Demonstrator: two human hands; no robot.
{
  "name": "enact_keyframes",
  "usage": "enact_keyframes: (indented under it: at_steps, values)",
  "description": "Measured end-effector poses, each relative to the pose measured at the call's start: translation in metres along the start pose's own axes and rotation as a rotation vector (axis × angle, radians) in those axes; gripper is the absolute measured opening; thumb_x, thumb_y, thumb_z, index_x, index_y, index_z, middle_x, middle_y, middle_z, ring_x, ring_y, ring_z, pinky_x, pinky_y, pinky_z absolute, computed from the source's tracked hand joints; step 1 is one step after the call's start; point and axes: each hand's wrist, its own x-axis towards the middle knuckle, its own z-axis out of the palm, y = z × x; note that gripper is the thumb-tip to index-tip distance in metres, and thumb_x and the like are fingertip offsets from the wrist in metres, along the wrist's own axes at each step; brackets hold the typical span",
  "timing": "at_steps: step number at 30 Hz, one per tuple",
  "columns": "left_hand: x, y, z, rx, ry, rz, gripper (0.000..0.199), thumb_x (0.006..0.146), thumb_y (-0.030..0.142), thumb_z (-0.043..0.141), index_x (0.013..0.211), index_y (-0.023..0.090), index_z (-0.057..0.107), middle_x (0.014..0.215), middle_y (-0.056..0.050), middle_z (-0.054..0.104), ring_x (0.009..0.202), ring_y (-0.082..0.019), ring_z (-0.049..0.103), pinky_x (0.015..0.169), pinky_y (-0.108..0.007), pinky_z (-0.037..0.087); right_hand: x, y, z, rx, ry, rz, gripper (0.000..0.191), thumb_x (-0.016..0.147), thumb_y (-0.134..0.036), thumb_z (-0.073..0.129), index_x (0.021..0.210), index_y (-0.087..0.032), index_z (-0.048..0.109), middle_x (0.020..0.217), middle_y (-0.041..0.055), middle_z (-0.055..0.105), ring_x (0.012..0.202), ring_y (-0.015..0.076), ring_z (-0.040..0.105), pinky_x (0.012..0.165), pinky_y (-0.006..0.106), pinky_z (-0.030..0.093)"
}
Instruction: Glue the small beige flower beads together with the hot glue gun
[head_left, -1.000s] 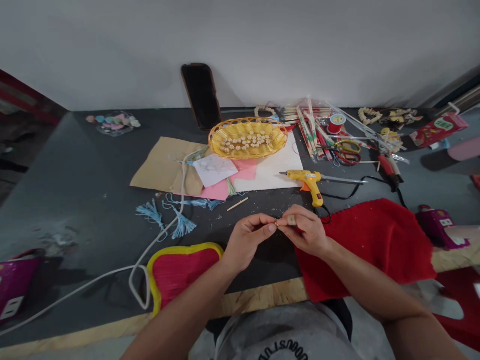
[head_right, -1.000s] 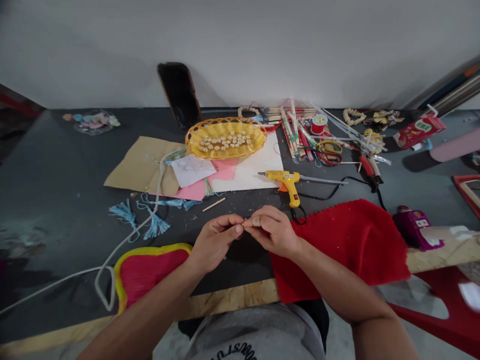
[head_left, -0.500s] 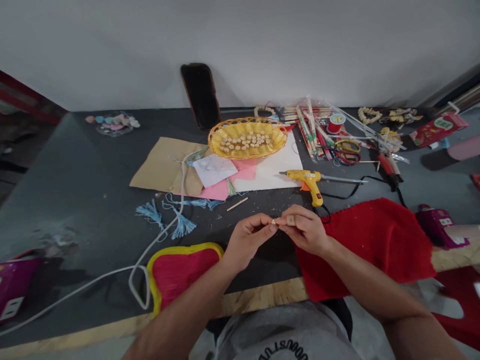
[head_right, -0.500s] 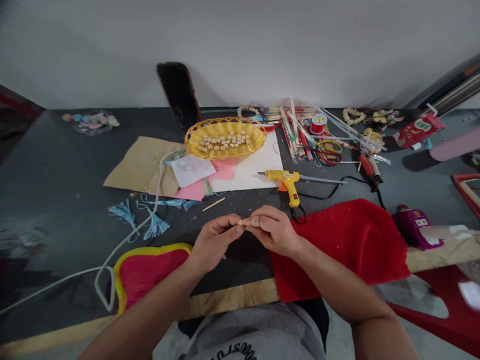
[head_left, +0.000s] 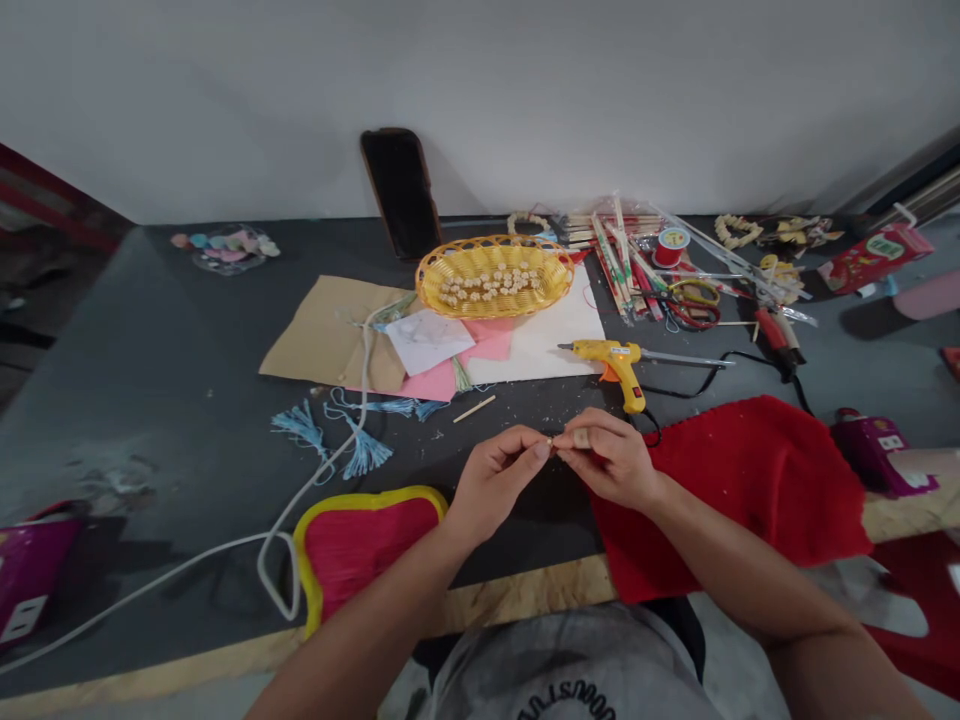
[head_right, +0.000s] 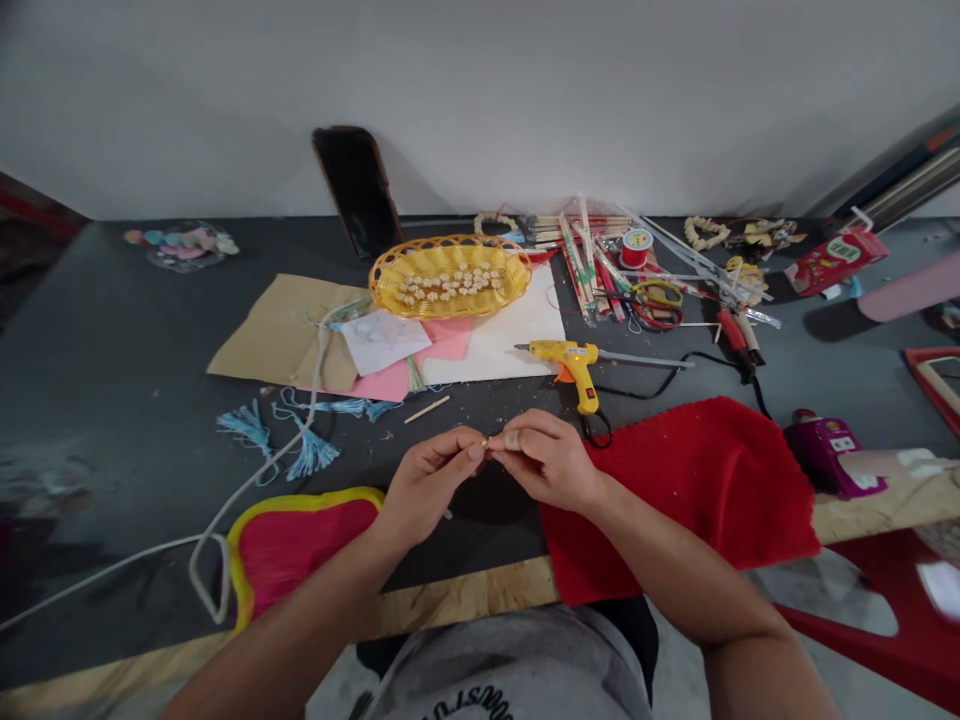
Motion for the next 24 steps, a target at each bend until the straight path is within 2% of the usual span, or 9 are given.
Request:
enact_keyframes:
  at_steps: [6, 10, 16, 24]
  values:
    - [-0.0006, -0.0001, 0.0001, 0.022, -0.005, 0.012, 0.030, 0.083, 0.044, 0.066, 0.074, 0.016, 0.070, 0.072, -0.001, 0.060, 0.066, -0.012, 0.048, 0.066, -0.023, 0.040, 0.0004, -0.0010, -0.0022, 0.028, 0.042, 0.072, 0.009, 0.084, -0.014, 0.065, 0.092, -0.018, 0.064, 0.078, 0.0052, 0.065, 0.072, 0.0139, 0.064, 0.062, 0.024, 0.055]
    - [-0.0012, -0.0012, -0.0014, 0.043, -0.018, 0.024, 0.028, 0.082, 0.042, 0.067, 0.074, 0.016, 0.069, 0.074, -0.001, 0.061, 0.070, -0.012, 0.051, 0.067, -0.022, 0.041, 0.0005, -0.0005, -0.0025, 0.052, 0.020, 0.043, 0.016, 0.085, -0.013, 0.064, 0.101, -0.018, 0.066, 0.083, 0.0071, 0.067, 0.076, 0.0140, 0.065, 0.066, 0.024, 0.056]
    - [-0.0007, -0.0008, -0.0020, 0.066, -0.023, 0.053, 0.024, 0.081, 0.040, 0.070, 0.077, 0.016, 0.072, 0.077, -0.002, 0.065, 0.072, -0.013, 0.055, 0.068, -0.023, 0.043, -0.0011, 0.0016, -0.0013, 0.026, -0.012, 0.025, 0.012, 0.088, -0.015, 0.062, 0.097, -0.018, 0.070, 0.085, 0.0077, 0.067, 0.079, 0.0142, 0.066, 0.069, 0.024, 0.058]
    - [-0.0004, -0.0006, 0.0009, -0.028, 0.050, -0.035, 0.025, 0.073, 0.040, 0.076, 0.074, 0.016, 0.071, 0.074, -0.001, 0.064, 0.070, -0.013, 0.054, 0.068, -0.023, 0.044, -0.0020, 0.0034, -0.0007, -0.005, -0.025, 0.018, 0.013, 0.089, -0.016, 0.061, 0.099, -0.017, 0.070, 0.085, 0.0081, 0.067, 0.079, 0.0146, 0.066, 0.069, 0.025, 0.058]
